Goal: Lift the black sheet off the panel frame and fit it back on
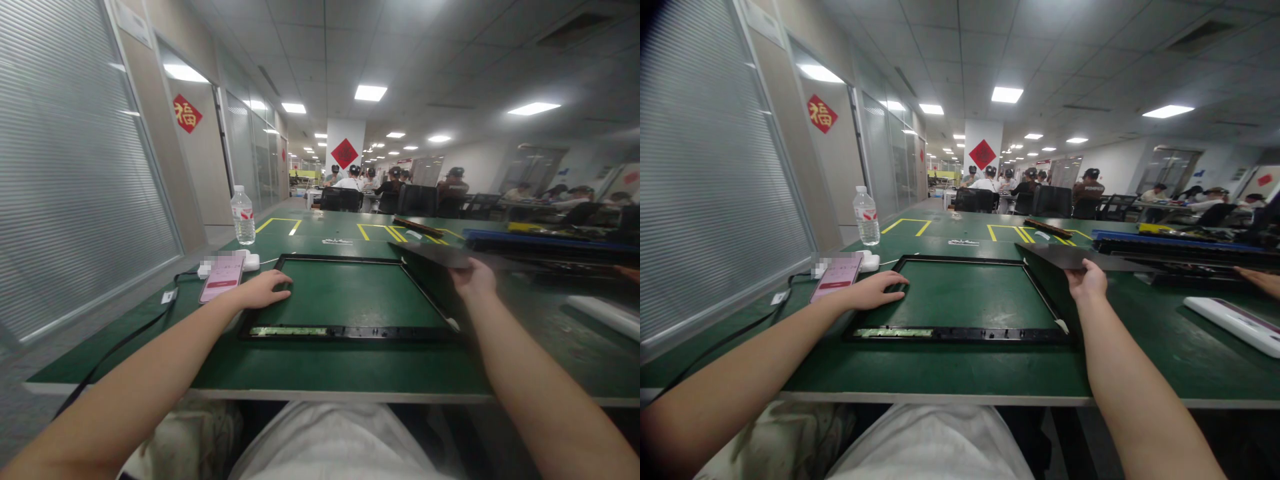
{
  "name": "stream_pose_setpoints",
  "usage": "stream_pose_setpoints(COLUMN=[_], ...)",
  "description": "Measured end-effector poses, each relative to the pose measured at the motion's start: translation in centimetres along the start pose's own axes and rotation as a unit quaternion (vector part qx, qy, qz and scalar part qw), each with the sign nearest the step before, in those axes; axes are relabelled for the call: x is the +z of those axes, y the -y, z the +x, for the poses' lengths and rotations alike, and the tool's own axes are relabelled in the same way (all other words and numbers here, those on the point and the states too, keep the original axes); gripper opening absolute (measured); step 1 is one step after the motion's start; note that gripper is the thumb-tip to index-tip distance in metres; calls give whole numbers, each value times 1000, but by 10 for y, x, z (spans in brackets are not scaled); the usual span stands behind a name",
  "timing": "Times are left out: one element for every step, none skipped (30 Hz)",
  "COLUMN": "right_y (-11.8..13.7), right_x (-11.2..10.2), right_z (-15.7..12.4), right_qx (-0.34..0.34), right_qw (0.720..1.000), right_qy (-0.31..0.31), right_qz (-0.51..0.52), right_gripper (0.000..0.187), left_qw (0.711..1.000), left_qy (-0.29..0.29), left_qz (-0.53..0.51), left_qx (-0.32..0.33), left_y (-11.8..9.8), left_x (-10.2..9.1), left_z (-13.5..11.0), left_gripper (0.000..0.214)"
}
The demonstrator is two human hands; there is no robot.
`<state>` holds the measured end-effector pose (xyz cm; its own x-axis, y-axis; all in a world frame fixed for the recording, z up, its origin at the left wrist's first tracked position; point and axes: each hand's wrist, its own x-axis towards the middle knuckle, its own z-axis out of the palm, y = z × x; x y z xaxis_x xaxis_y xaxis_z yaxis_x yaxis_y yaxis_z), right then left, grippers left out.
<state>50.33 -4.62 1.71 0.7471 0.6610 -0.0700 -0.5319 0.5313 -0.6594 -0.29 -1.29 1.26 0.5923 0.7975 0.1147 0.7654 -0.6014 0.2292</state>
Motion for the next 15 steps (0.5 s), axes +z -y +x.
stream_pose_setpoints(right_y=[1,2,3,4,6,8,10,13,15,17,19,20,22,22,23], right_x=[3,6,9,11,14,16,17,19,20,21,22,23,23,24,24], right_z=[-3,-6,-10,-14,-17,-20,-23,-26,-29,-31,-33,-34,-36,-37,-38], right_qx=[-4,-6,-9,-9,-8,-6,-2,1,6,13,19,26,31,32,23], right_qw=[1000,1000,1000,999,998,996,995,994,992,991,990,988,986,985,983], right_qy=[5,10,21,40,61,82,99,111,122,132,141,152,161,170,184], right_qz=[-1,0,3,8,14,19,22,23,23,22,20,19,16,9,-7], right_gripper=[17,17,17,17,17,17,17,16,17,18,19,19,19,18,17], left_qw=[1000,1000,1000,999,999,997,994,989,982,972,959,941,919,891,859], left_qy=[-3,-8,-15,-25,-40,-58,-79,-100,-122,-144,-167,-187,-204,-216,-221], left_qz=[-4,-9,-13,-19,-28,-42,-64,-93,-127,-164,-206,-254,-307,-366,-427], left_qx=[-2,-4,-8,-13,-19,-28,-40,-54,-70,-87,-105,-123,-142,-160,-174], left_y=[-1,-1,-2,-2,-3,-3,-3,-3,-4,-5,-6,-7,-8,-9,-11], left_x=[-1,-1,-2,-3,-3,-4,-4,-5,-6,-7,-9,-10,-12,-13,-15], left_z=[0,0,0,0,1,2,2,3,3,4,4,5,5,5,5], left_gripper=[59,59,59,59,59,59,60,62,63,63,62,60,56,52,47])
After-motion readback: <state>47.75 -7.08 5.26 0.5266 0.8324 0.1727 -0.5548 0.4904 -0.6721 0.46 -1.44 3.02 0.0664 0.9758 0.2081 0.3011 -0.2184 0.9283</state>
